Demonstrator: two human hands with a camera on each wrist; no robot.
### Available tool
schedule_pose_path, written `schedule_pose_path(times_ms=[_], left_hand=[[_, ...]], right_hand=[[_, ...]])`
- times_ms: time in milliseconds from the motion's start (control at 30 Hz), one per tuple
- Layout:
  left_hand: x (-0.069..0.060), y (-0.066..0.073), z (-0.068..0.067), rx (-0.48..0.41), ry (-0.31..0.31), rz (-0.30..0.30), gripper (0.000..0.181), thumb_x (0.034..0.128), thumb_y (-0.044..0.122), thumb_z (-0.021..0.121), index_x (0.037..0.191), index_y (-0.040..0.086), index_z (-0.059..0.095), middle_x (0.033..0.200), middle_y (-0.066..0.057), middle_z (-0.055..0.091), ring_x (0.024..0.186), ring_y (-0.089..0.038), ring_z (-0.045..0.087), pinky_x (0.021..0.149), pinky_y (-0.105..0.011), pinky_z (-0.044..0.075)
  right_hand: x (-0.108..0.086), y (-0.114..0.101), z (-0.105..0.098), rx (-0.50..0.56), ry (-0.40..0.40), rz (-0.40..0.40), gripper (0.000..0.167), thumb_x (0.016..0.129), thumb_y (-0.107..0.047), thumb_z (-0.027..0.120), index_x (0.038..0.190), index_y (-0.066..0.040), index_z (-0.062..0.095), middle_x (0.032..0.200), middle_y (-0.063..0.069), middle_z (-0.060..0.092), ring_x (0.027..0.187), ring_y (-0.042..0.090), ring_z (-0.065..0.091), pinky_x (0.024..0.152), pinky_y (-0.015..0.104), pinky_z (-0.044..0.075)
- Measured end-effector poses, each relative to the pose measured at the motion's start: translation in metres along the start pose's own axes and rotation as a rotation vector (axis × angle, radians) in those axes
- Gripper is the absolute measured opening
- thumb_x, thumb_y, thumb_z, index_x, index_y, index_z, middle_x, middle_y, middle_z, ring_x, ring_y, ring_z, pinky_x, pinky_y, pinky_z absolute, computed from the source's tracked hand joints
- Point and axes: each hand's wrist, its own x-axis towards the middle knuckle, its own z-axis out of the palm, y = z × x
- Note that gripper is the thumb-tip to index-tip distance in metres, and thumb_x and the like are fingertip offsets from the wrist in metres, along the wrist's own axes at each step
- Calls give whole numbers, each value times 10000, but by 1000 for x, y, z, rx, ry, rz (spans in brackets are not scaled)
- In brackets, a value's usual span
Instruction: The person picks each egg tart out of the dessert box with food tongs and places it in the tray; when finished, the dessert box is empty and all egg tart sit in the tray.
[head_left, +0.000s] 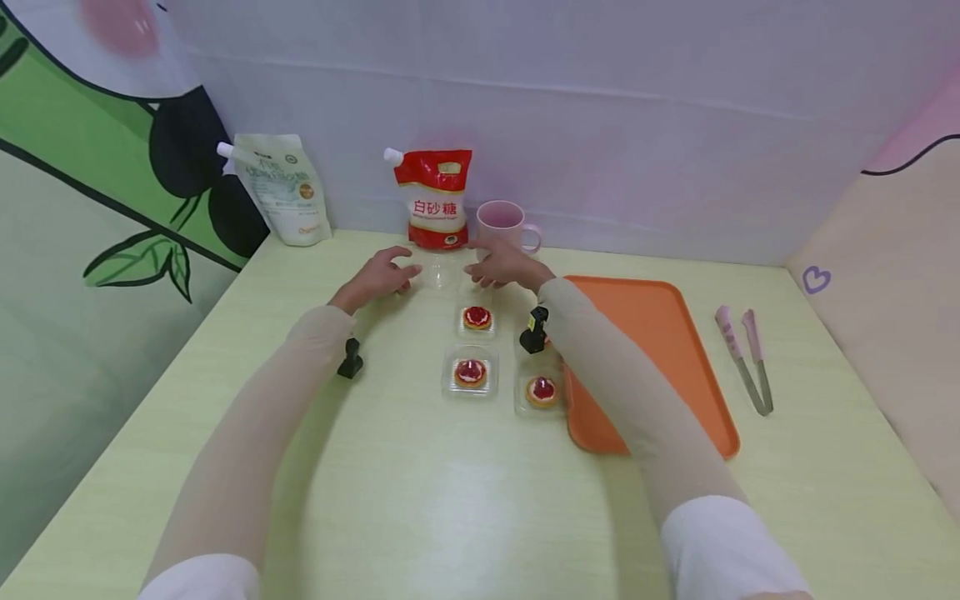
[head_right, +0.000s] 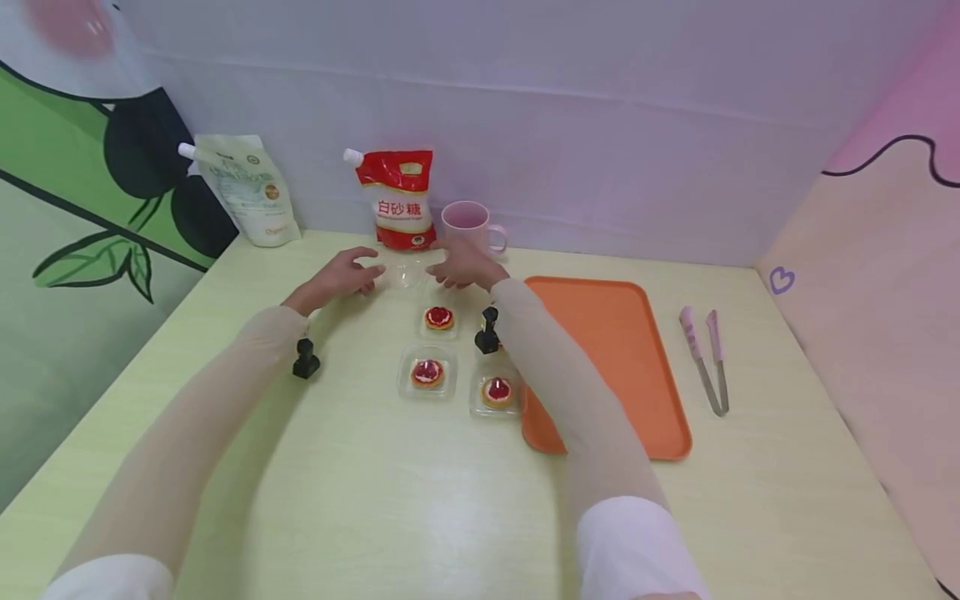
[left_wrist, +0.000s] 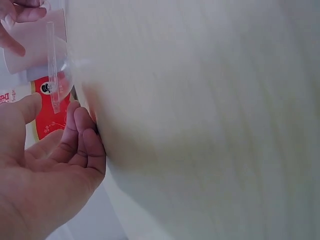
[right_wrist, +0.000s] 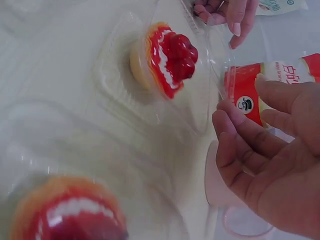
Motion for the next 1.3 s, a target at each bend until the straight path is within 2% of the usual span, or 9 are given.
schedule_pose_path(times_ms=[167,300,467,533,667,767,967,1100,1300], left_hand=[[1,-1,-2,17,45,-10,652,1010,445,535,1512,74,348,1072,-168,640,917,-246,597,891,-371,478],[-1,2,-5,36,137,0,662,989,466,562,1487,68,383,1133,-184,621,944,-270,585,854,-366,486],[-8,15,-8,43,229,13,700,957,496,596,1490,92,388,1198,-173,576,988,-292,544,820,-370,499],[-10,22,-7,16,257,24,704,948,507,607,1488,108,394,1180,-153,567,978,-275,526,790,-344,490],[-14,37,1,-33,279,94,669,946,478,628,1469,120,415,1138,-123,541,961,-242,493,760,-296,467],[-20,50,10,-15,235,176,650,943,408,661,1472,121,417,1164,-123,546,1007,-250,498,813,-318,490],[-29,74,34,138,74,318,713,901,369,721,1491,106,419,1307,-171,547,1217,-329,495,990,-448,496],[-34,86,51,261,-21,388,714,863,411,745,1466,153,462,1371,-133,542,1287,-333,483,1030,-488,471],[-39,103,81,499,-146,497,726,830,473,759,1432,145,519,1380,-114,536,1300,-288,431,1116,-535,328]], right_hand=[[-12,-1,-10,-22,-13,-9,603,1003,-227,594,1543,-120,350,1230,220,666,1070,370,658,892,417,536],[-25,0,-18,-48,3,-52,568,1000,-209,595,1515,-96,384,1224,235,661,1073,407,657,923,483,537],[-43,7,-29,-52,18,-116,547,992,-171,605,1488,-59,403,1229,263,651,1055,452,654,917,544,530],[-50,12,-32,-53,22,-129,549,990,-172,614,1483,-56,402,1241,274,644,1049,461,649,907,544,530],[-64,22,-39,-88,42,-139,574,984,-200,632,1490,-61,401,1228,260,656,1036,445,652,860,484,543],[-75,29,-42,-105,53,-142,603,975,-218,648,1499,-58,396,1196,244,677,1040,422,657,848,462,545],[-94,42,-45,-131,77,-136,637,953,-256,679,1499,-75,404,1170,207,689,1067,344,650,896,444,538],[-107,49,-44,-161,107,-116,649,926,-263,714,1481,-82,430,1155,183,677,1069,307,641,923,419,524],[-121,69,-41,-171,90,-109,706,884,-254,763,1469,-45,429,1198,183,633,1128,321,594,1009,454,483]])
